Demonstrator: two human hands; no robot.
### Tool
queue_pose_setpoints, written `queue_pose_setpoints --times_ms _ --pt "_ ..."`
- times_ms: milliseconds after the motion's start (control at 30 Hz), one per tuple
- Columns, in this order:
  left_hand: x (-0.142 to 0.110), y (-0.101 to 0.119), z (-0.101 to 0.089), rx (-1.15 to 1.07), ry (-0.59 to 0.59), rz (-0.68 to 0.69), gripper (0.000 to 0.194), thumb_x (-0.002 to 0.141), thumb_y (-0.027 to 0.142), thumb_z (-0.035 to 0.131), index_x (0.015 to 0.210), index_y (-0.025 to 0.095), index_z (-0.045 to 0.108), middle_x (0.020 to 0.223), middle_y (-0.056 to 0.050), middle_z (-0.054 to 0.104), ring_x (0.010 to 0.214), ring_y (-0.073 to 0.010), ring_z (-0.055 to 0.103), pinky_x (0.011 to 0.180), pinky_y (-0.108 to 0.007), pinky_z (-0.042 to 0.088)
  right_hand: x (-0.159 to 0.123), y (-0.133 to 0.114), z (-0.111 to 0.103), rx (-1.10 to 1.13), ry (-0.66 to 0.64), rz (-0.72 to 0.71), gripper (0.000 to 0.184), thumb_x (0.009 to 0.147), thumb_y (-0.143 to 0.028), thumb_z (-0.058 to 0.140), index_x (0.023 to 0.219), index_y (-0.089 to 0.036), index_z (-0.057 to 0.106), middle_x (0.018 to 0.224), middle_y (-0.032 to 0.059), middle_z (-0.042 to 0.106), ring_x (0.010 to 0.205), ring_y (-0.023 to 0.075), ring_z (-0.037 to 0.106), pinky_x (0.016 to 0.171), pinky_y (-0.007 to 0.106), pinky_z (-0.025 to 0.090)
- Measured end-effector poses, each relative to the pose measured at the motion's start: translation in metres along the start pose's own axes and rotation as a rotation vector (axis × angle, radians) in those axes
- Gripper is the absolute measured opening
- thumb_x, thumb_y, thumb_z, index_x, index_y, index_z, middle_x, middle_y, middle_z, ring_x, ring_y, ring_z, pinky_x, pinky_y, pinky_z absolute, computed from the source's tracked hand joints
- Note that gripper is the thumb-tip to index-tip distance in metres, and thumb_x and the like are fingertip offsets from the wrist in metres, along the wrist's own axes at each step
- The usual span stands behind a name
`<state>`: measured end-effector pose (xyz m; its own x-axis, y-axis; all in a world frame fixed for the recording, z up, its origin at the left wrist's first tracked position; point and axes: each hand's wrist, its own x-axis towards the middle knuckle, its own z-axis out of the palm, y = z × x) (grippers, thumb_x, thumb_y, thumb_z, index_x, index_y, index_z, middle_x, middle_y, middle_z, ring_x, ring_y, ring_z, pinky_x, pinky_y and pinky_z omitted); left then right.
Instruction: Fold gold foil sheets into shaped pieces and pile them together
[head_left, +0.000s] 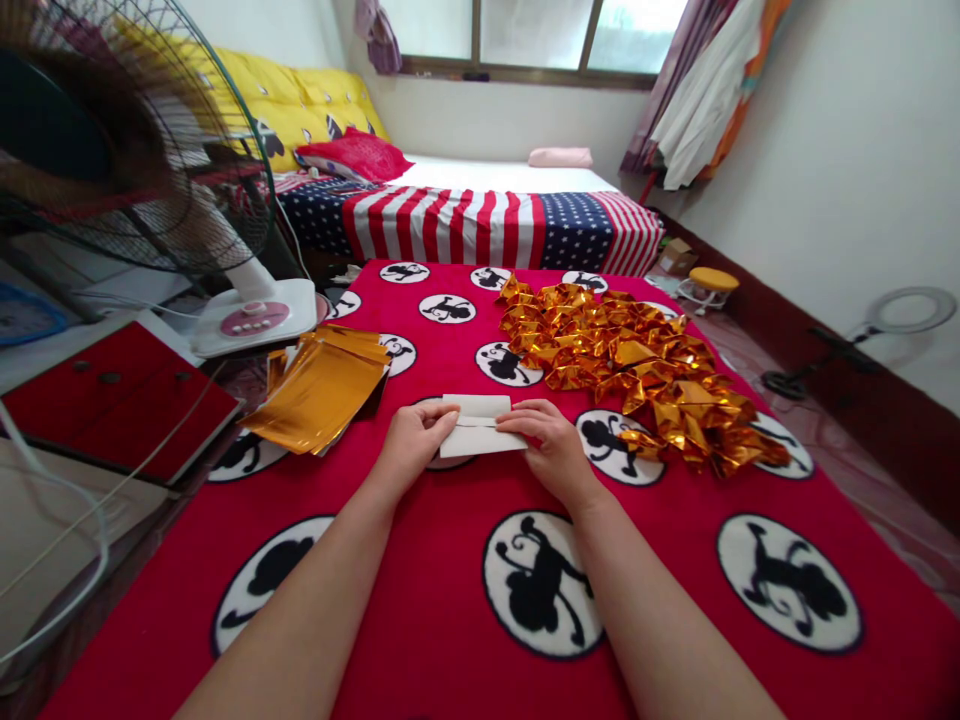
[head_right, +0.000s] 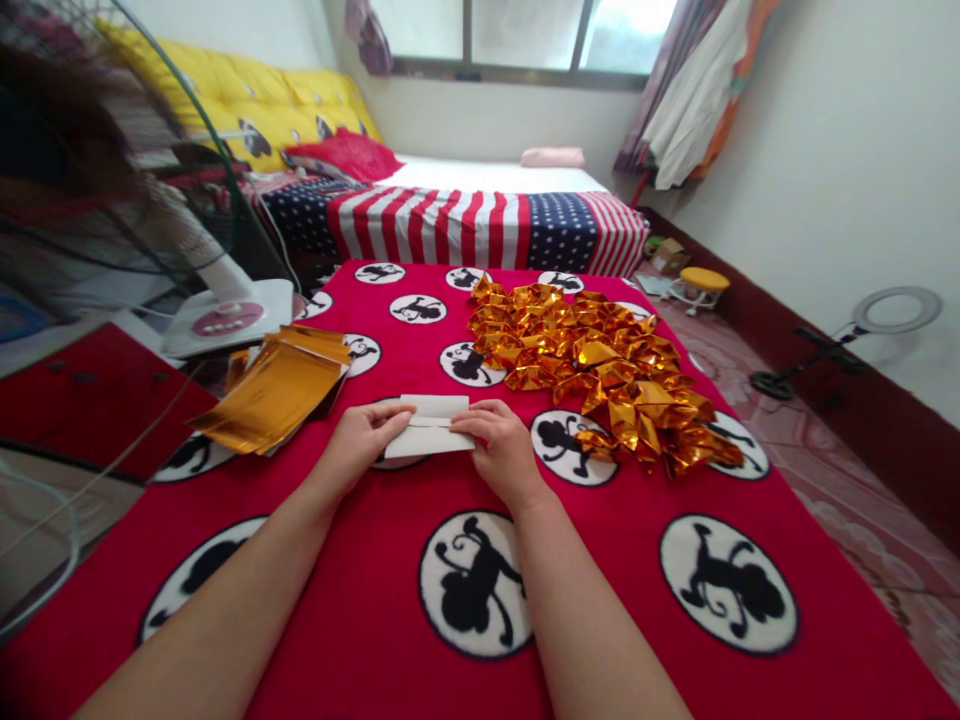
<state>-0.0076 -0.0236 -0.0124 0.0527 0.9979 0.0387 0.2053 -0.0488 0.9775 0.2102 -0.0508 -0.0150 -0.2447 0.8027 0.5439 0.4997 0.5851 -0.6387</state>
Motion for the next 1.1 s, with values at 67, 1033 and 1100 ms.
queue_pose_setpoints --times_ms 67,1033,1100 --pt "0.002 -0.001 -0.006 0.208 -0.023 0.105 0.029 0.076 0.035 0.067 0.092 0.014 0.078 0.090 -0.011 0.072 0.078 -0.0220 0.067 0.068 -0.031 0.052 -0.001 0.002 0.001 -0.013 -0.028 0.019 0.042 0.075 0.001 0.058 0.095 -0.030 0.077 0.099 0.0009 0.076 0.097 0.0227 0.062 0.089 0.043 0.053" --pt "0.001 0.010 -0.020 0.377 -0.265 0.286 0.029 0.089 0.037 0.057 0.080 0.016 0.076 0.088 -0.005 0.074 0.080 -0.0172 0.066 0.072 -0.025 0.047 0.000 -0.008 0.006 0.017 0.076 0.281 0.014 0.087 -0.023 0.062 0.075 -0.022 0.070 0.093 0.0044 0.072 0.089 0.0195 0.065 0.081 0.032 0.050" --pt "0.002 0.007 -0.019 0.414 -0.208 0.264 0.024 0.085 0.036 0.062 0.083 0.017 0.076 0.086 -0.004 0.075 0.078 -0.0174 0.066 0.071 -0.025 0.046 0.001 -0.007 0.008 0.003 0.097 0.307 0.013 0.084 -0.021 0.064 0.071 -0.021 0.067 0.091 0.0041 0.071 0.086 0.0191 0.065 0.080 0.031 0.049"
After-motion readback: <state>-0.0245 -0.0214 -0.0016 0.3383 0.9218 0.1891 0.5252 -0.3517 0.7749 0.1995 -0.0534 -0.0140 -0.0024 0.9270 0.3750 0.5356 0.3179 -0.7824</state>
